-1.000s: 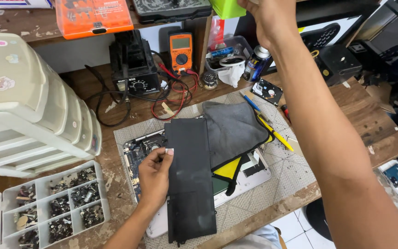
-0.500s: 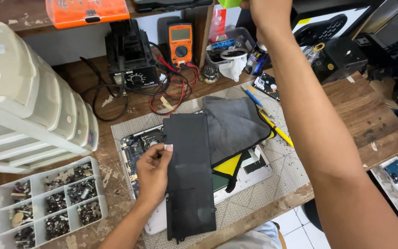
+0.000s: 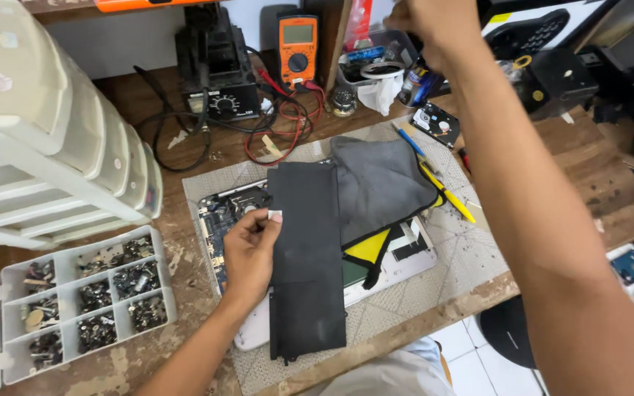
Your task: Preparing a laptop battery for installation by cleaning it with a cloth and removing adhesive backing strips
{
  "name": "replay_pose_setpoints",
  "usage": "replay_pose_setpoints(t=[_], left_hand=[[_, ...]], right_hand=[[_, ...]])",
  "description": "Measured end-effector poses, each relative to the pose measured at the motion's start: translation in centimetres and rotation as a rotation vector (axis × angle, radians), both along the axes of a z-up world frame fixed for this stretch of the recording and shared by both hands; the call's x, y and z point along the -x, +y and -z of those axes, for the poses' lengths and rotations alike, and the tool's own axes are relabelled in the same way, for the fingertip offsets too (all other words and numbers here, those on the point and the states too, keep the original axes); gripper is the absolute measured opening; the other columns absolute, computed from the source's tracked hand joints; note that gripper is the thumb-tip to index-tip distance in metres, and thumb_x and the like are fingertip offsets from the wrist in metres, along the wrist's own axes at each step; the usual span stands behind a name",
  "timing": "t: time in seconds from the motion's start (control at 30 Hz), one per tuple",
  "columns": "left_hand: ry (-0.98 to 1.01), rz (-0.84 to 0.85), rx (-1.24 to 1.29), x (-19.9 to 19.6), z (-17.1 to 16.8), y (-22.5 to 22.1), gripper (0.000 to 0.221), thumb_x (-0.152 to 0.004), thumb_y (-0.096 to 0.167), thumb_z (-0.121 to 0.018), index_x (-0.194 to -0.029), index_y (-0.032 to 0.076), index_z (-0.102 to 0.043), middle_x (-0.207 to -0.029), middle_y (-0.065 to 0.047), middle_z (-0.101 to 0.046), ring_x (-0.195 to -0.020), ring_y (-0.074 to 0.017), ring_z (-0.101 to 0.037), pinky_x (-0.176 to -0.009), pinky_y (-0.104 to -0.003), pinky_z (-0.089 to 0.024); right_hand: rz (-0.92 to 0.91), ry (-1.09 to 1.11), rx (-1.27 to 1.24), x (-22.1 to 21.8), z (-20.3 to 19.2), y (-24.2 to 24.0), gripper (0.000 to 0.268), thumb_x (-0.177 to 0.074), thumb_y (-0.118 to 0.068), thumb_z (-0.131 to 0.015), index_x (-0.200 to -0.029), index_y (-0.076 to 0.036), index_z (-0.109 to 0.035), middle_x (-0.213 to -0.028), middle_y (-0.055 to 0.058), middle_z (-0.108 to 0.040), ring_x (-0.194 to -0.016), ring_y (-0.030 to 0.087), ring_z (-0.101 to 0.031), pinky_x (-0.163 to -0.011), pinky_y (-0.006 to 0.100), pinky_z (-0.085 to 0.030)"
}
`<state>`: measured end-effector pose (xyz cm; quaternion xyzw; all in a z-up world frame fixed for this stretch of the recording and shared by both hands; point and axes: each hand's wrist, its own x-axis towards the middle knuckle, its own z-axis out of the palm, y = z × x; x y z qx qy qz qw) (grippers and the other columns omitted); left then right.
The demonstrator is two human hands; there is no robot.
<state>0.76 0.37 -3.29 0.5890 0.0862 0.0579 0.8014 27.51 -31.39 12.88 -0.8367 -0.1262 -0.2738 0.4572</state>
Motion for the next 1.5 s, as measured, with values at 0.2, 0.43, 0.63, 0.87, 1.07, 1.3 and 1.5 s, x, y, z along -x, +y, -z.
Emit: replay_pose_setpoints(t=[0.2,0.43,0.63,0.87,1.07,1.3,1.5], left_hand=[[0.006,0.009,0.012,-0.3,1.2,0.1,0.026,-0.087,-0.001,-0.074,-0.113,-0.001,-0.07,-0.084,-0.008,-0.062,-0.069,-0.0138,-0.067,-0.059,-0.025,-0.052],[0.063,0.28,0.189,0.5,-2.5,0.2,0.072,-0.068,-0.019,-0.06,-0.138,-0.002,-0.054,-0.1,-0.017,-0.066,-0.084,-0.0277,-0.072,-0.064,-0.034,-0.06],[0.038,0.582,0.155,1.0,-4.3,1.8,0.097,-0.067,-0.022,-0.053,-0.158,0.004,-0.029,-0.111,-0.027,-0.066,-0.095,-0.0362,-0.071,-0.071,-0.041,-0.063],[0.07,0.555,0.175,1.0,-1.5,1.3,0.054,-0.076,-0.016,-0.065,-0.126,-0.002,-0.051,-0.1,-0.019,-0.072,-0.082,-0.0218,-0.074,-0.064,-0.028,-0.062],[0.106,0.423,0.124,1.0,-0.4,0.5,0.041,-0.078,-0.009,-0.069,-0.115,-0.003,-0.051,-0.081,-0.009,-0.064,-0.062,-0.0103,-0.063,-0.047,-0.019,-0.049],[0.2,0.307,0.375,1.2,-4.1,0.5,0.026,-0.081,0.003,-0.063,-0.107,-0.003,-0.062,-0.065,-0.007,-0.059,-0.047,-0.0067,-0.051,-0.035,-0.019,-0.04],[0.272,0.314,0.388,1.1,-4.8,0.8,0.018,-0.09,0.015,-0.062,-0.099,0.0,-0.065,-0.069,-0.001,-0.052,-0.054,-0.0083,-0.059,-0.045,-0.025,-0.055]], right_hand=[[-0.142,0.104,0.14,9.7,-0.8,2.7,0.012,-0.096,-0.006,-0.067,-0.09,-0.011,-0.076,-0.075,0.004,-0.064,-0.066,0.013,-0.057,-0.061,0.027,-0.042],[-0.647,0.393,0.076,18.6,0.0,8.7,0.007,-0.087,-0.002,-0.075,-0.094,-0.002,-0.073,-0.087,0.011,-0.071,-0.072,0.016,-0.063,-0.062,0.025,-0.048],[-0.864,0.499,0.087,20.4,1.1,11.7,0.006,-0.084,0.004,-0.073,-0.09,0.002,-0.073,-0.092,0.014,-0.066,-0.076,0.018,-0.063,-0.069,0.031,-0.057],[-0.982,0.556,0.03,20.5,3.1,12.2,0.007,-0.082,0.007,-0.074,-0.085,0.001,-0.074,-0.079,0.012,-0.065,-0.069,0.017,-0.065,-0.066,0.032,-0.057],[-0.967,0.565,0.006,21.0,3.9,12.5,0.007,-0.086,0.006,-0.073,-0.086,0.0,-0.075,-0.071,0.008,-0.063,-0.063,0.014,-0.065,-0.063,0.03,-0.053],[-0.981,0.644,-0.013,21.7,3.1,13.0,0.065,-0.087,0.011,-0.065,-0.149,0.001,-0.049,-0.074,0.009,-0.061,-0.064,0.012,-0.06,-0.065,0.028,-0.051],[-0.952,0.776,-0.057,22.0,3.8,13.7,0.068,-0.089,0.006,-0.062,-0.149,-0.002,-0.033,-0.077,0.008,-0.064,-0.059,0.014,-0.061,-0.061,0.025,-0.046]])
